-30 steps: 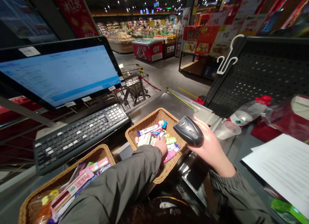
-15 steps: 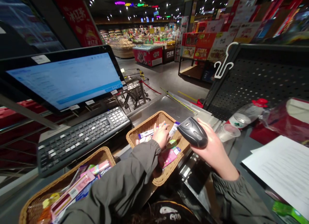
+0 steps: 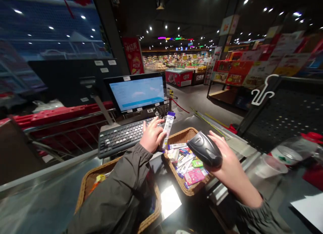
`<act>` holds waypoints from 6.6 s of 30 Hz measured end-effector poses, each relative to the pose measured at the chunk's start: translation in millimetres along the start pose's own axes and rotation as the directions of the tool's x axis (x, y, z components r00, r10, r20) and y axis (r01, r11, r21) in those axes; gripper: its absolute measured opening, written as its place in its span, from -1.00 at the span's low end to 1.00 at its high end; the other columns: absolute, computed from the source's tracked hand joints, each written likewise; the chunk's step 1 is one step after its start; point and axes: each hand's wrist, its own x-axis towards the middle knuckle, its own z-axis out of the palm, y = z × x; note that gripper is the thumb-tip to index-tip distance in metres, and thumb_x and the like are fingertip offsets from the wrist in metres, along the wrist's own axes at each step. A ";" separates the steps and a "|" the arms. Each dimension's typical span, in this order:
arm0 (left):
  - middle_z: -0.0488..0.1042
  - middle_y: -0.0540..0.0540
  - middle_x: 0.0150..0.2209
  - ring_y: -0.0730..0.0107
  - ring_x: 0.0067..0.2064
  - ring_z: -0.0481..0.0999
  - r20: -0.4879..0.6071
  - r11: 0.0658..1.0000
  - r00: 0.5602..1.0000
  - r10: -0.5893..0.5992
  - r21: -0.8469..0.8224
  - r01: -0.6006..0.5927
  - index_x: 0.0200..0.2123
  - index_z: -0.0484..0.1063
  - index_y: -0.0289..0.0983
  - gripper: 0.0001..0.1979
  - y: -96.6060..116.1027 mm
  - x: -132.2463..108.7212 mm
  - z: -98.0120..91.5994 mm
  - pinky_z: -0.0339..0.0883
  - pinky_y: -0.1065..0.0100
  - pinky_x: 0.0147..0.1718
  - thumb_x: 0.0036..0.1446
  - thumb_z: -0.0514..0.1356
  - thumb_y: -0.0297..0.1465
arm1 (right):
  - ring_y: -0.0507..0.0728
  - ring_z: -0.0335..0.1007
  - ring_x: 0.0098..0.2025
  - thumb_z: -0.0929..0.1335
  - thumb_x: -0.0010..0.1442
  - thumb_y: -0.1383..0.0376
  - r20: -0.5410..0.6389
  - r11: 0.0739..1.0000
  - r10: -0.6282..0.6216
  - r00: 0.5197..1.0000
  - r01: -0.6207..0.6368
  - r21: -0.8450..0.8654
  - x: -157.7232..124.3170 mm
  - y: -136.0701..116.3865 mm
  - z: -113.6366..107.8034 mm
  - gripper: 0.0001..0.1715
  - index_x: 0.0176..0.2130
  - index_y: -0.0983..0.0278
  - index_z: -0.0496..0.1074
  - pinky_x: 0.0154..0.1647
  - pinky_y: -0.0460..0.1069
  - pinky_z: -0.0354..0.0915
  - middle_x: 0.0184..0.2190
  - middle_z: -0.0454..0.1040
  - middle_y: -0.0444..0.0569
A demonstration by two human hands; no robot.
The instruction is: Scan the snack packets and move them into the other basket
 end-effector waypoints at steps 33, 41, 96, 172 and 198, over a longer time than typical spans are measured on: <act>0.37 -0.15 0.20 -0.01 0.34 0.12 -0.096 0.957 0.973 -0.208 0.185 0.223 -0.39 0.45 -0.23 -0.73 -73.4 -142.1 -89.4 -0.30 -0.40 0.23 0.29 0.03 -0.31 | 0.42 0.06 0.33 0.31 -0.04 0.39 0.199 0.944 -0.304 0.932 0.266 0.197 30.5 -115.8 50.7 -0.42 0.03 0.25 0.40 0.28 0.48 0.02 0.10 0.39 0.15; 0.44 -0.10 0.14 0.01 0.31 0.19 0.054 0.950 0.968 -0.246 0.211 0.230 -0.41 0.49 -0.21 -0.75 -99.2 -155.9 -58.2 -0.33 -0.39 0.24 0.25 0.08 -0.31 | 0.46 0.12 0.30 0.31 -0.03 0.35 0.231 0.962 -0.243 0.942 0.202 0.186 25.0 -107.0 53.1 -0.44 0.02 0.27 0.40 0.25 0.52 0.00 0.10 0.41 0.19; 0.16 -0.29 0.33 -0.19 0.34 0.07 0.703 0.837 0.557 0.442 -0.100 -0.537 -0.21 0.60 -0.27 -0.68 41.2 27.7 325.4 -0.18 -0.25 0.29 -0.06 0.35 -0.26 | 0.39 0.14 0.31 0.40 0.10 0.23 0.014 0.932 0.362 0.932 -0.362 0.029 -44.6 106.8 -19.0 -0.34 0.17 0.18 0.23 0.33 0.39 0.03 0.13 0.38 0.13; 0.00 -0.20 0.40 -0.06 0.39 0.01 -0.109 0.944 0.986 -0.130 0.292 0.156 -0.15 0.60 -0.07 -0.76 -127.0 -154.6 -44.8 -0.37 -0.35 0.26 0.09 0.26 -0.39 | 0.40 0.12 0.31 0.33 -0.04 0.39 0.266 0.960 -0.228 0.936 0.171 0.221 17.0 -120.6 72.9 -0.40 0.05 0.26 0.36 0.28 0.47 0.02 0.12 0.37 0.18; 0.11 -0.33 0.35 -0.03 0.35 0.15 0.124 0.975 0.992 0.001 0.220 -0.028 0.01 0.49 -0.22 -0.69 -95.5 -132.6 18.2 -0.19 -0.30 0.27 0.23 0.15 -0.31 | 0.43 0.16 0.28 0.35 0.01 0.33 0.202 0.987 -0.109 0.973 0.081 0.142 14.0 -63.8 55.6 -0.44 0.05 0.28 0.39 0.27 0.43 0.06 0.10 0.40 0.19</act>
